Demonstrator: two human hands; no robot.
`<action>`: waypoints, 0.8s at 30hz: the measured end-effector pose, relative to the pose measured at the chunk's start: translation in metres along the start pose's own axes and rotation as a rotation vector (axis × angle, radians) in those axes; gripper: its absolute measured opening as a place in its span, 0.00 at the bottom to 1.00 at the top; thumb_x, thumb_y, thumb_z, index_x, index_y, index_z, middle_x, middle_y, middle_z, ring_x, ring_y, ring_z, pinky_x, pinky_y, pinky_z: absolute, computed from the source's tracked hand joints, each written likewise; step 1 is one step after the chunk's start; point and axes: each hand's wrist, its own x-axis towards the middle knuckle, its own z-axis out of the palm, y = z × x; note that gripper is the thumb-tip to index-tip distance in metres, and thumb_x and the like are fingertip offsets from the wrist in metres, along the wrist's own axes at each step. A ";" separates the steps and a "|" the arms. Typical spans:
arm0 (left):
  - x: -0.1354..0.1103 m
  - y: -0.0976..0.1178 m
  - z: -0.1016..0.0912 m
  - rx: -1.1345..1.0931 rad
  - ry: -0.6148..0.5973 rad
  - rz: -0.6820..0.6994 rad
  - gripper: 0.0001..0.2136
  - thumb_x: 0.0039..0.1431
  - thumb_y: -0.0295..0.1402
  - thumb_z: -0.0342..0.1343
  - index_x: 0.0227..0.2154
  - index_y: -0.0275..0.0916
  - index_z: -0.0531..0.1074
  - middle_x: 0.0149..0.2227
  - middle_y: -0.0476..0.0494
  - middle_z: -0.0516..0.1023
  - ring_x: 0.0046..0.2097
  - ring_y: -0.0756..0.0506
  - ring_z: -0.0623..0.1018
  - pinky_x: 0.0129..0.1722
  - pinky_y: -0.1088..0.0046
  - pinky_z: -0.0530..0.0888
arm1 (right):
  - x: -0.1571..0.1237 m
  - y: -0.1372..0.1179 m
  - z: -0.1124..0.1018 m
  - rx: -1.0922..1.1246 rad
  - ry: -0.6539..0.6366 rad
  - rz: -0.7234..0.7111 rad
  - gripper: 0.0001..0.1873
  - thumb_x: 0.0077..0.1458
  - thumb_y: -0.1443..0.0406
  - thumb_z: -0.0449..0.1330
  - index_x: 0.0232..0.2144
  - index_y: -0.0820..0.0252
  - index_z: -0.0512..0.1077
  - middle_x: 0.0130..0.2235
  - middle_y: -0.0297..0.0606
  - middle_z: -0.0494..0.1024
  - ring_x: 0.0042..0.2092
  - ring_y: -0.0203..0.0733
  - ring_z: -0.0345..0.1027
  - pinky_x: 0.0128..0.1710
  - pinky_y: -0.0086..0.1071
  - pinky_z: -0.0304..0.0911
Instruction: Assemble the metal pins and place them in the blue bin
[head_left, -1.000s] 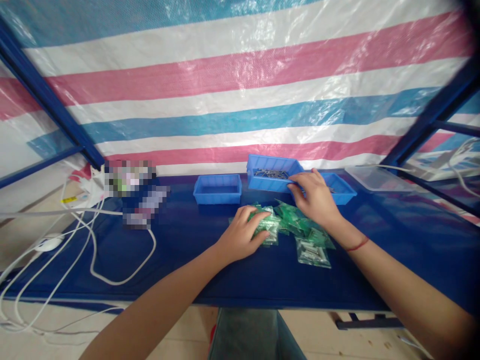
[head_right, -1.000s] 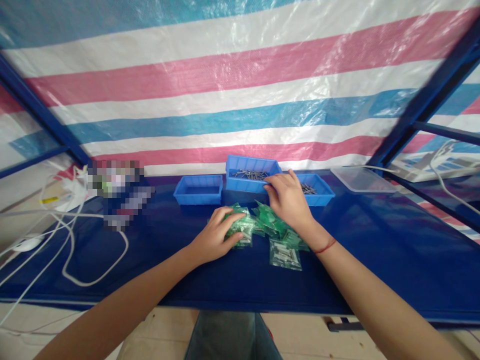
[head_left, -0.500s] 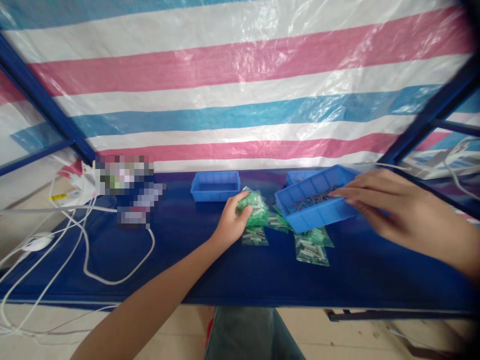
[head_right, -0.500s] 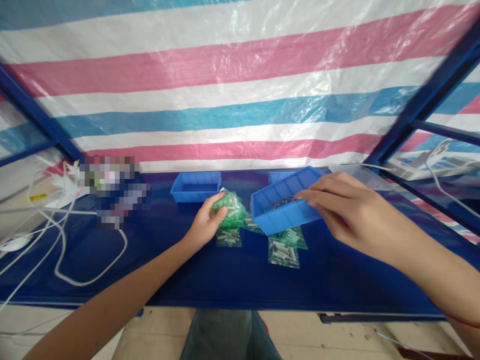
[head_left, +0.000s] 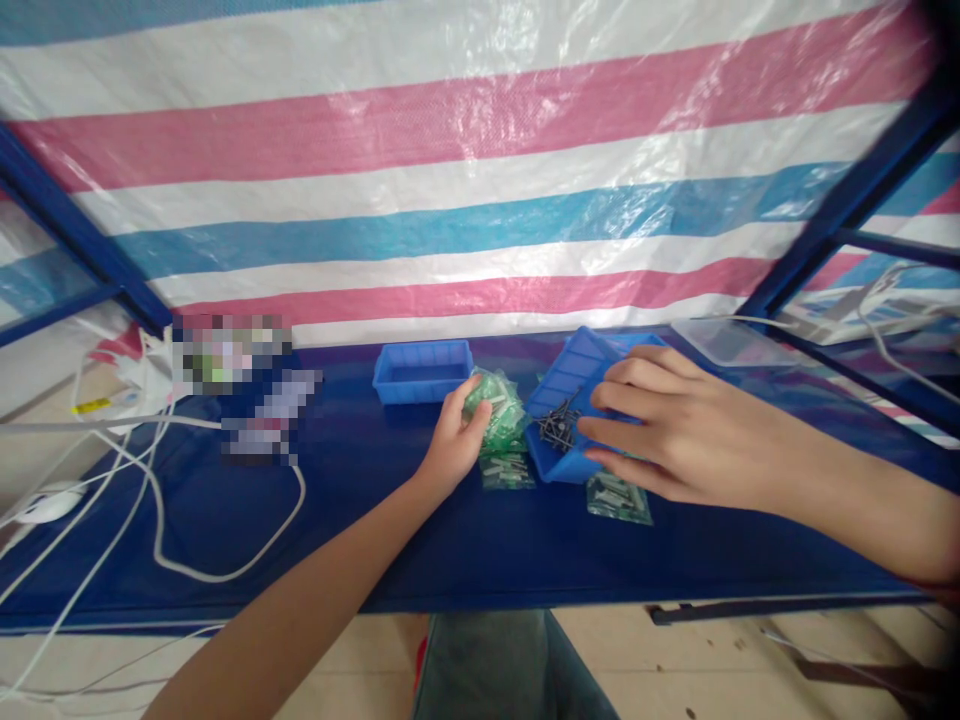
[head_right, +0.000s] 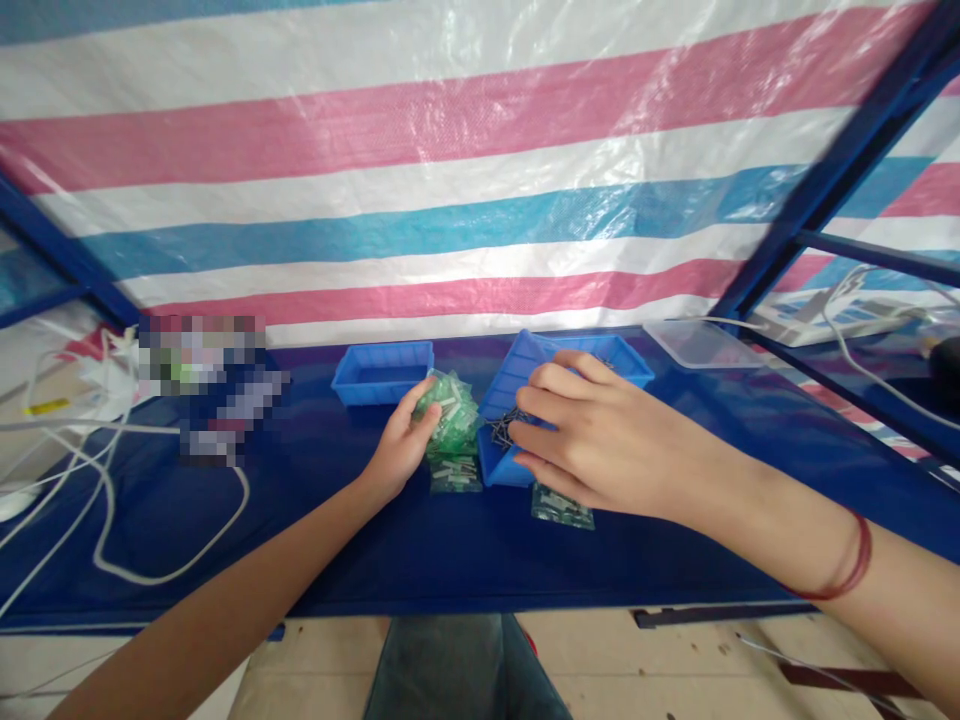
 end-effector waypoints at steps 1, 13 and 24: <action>-0.001 0.003 0.000 0.051 -0.009 0.046 0.21 0.64 0.40 0.49 0.58 0.42 0.62 0.54 0.39 0.66 0.57 0.41 0.67 0.60 0.58 0.62 | 0.004 -0.001 0.000 -0.008 0.003 -0.005 0.11 0.60 0.61 0.53 0.36 0.57 0.75 0.34 0.40 0.71 0.41 0.46 0.59 0.48 0.44 0.53; -0.025 0.024 0.011 0.706 -0.279 0.489 0.19 0.57 0.43 0.54 0.50 0.42 0.71 0.63 0.36 0.51 0.66 0.28 0.44 0.61 0.41 0.51 | 0.047 -0.016 0.007 -0.063 -0.049 -0.166 0.10 0.53 0.62 0.59 0.22 0.58 0.72 0.30 0.41 0.71 0.42 0.47 0.57 0.47 0.43 0.49; -0.025 0.026 0.013 0.821 -0.344 0.475 0.22 0.60 0.37 0.49 0.56 0.37 0.65 0.59 0.33 0.63 0.64 0.33 0.55 0.62 0.44 0.52 | 0.071 -0.021 0.018 -0.140 -0.038 -0.222 0.11 0.54 0.65 0.60 0.21 0.58 0.74 0.28 0.40 0.74 0.42 0.47 0.57 0.41 0.41 0.48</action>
